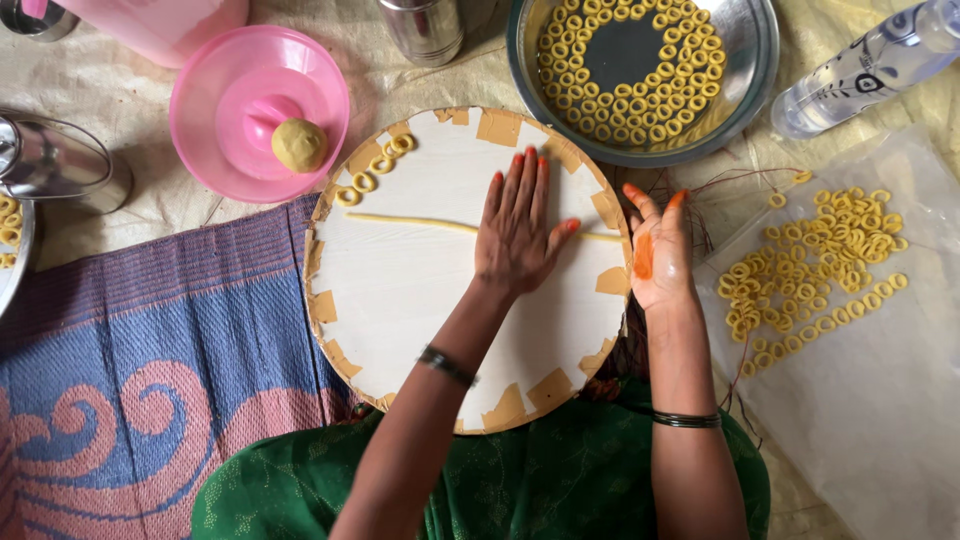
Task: The person rolls a small piece of yellow dough into a thin rope on a white circular board and then pinches the ends together to form small rings. They place the finished rings on the board and continue the process with additional pieces of dough.
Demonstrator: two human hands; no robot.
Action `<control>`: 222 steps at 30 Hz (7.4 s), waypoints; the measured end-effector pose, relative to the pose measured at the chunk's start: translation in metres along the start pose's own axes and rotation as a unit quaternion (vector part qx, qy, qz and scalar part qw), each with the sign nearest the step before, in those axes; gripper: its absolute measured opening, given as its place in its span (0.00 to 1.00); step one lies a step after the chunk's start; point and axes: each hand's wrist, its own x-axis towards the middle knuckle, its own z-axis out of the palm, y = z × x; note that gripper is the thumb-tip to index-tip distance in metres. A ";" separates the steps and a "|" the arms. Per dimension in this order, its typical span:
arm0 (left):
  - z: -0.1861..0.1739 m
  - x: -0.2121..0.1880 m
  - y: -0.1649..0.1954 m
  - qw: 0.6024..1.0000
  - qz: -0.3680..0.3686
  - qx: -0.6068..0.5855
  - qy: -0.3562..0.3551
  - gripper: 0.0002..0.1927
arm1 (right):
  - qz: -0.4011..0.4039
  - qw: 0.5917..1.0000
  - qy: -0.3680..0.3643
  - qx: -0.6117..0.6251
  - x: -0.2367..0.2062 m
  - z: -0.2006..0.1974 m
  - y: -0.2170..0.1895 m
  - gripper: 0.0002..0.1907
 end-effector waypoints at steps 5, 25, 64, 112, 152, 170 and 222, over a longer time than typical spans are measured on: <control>-0.012 -0.071 0.011 0.998 0.049 -0.037 -0.025 0.46 | -0.003 1.000 -0.002 0.001 -0.004 -0.002 -0.001 0.51; 0.018 0.019 0.046 0.998 0.056 -0.011 0.024 0.43 | -0.008 1.000 0.003 -0.014 0.004 -0.007 -0.003 0.51; 0.014 -0.054 0.092 0.989 0.061 -0.120 0.058 0.34 | 0.033 0.990 -0.071 0.121 0.000 -0.033 0.000 0.48; -0.129 -0.103 -0.162 0.898 -0.090 -0.431 -0.014 0.06 | -0.393 0.756 -0.077 -0.517 -0.035 0.162 0.085 0.16; -0.094 -0.109 -0.150 0.727 -0.110 -0.656 -0.172 0.09 | -0.165 0.914 -0.130 -0.347 -0.033 0.137 0.085 0.11; -0.070 -0.106 -0.126 0.612 -0.131 -0.779 -0.041 0.07 | -0.156 0.902 -0.149 -0.374 -0.031 0.140 0.096 0.11; -0.067 -0.098 -0.136 0.694 -0.193 -0.694 -0.006 0.06 | -0.049 0.922 -0.084 -0.374 -0.023 0.120 0.084 0.14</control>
